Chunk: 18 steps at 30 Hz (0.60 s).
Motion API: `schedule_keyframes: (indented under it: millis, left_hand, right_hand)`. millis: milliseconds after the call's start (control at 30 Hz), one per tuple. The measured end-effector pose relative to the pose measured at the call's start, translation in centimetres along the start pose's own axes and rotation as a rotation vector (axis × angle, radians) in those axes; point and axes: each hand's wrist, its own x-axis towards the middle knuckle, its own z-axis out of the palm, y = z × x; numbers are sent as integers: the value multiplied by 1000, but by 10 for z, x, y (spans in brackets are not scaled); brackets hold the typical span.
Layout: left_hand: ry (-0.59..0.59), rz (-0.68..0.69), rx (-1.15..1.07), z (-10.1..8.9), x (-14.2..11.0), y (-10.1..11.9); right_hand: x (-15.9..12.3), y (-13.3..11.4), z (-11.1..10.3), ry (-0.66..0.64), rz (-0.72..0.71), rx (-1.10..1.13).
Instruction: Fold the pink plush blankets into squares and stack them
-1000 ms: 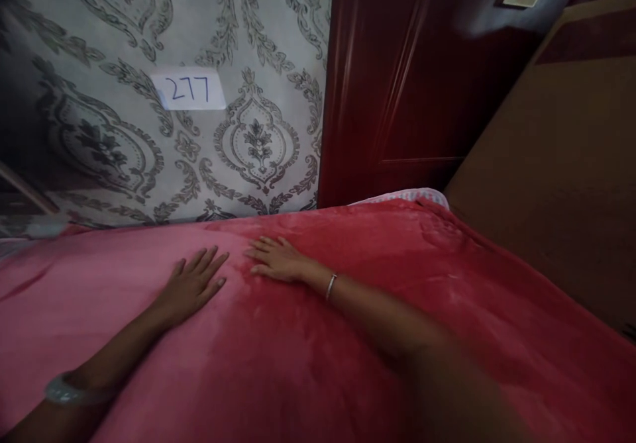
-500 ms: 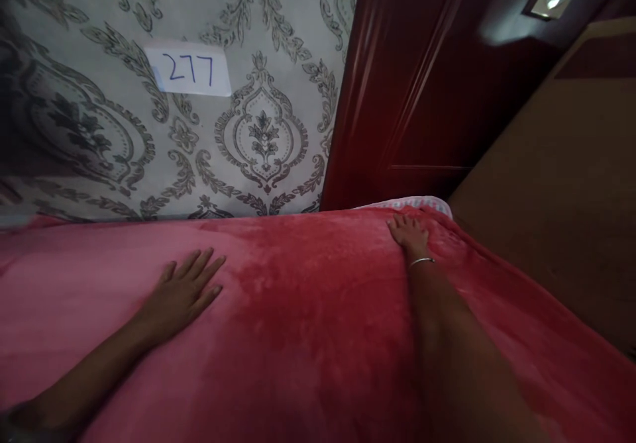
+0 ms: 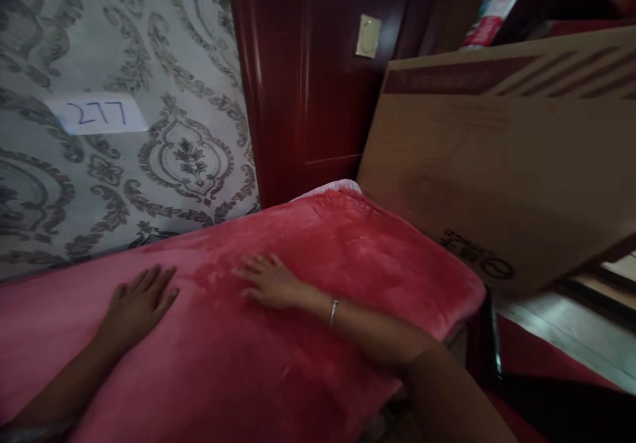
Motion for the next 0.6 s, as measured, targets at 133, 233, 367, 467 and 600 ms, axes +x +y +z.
schedule_keyframes:
  millis: [133,233,367,467,600]
  left_hand:
    - [5,64,-34,-17,-31,8]
    - [-28,68,-88,-10,-74,6]
    - [4,66,-92,11,-123,-3]
    - [53,52,-83,18,-134,-5]
    - [65,47,-76,12,-130,0]
  right_hand:
    - [-22,12,-1,-14,34,-16]
    - [-46,79,-28,52,287,-98]
    - [-118,177,-66,63,761,-149]
    - [-177,219,-79,68,1030,-168]
    - [-209,231,-87,21,1132,-187]
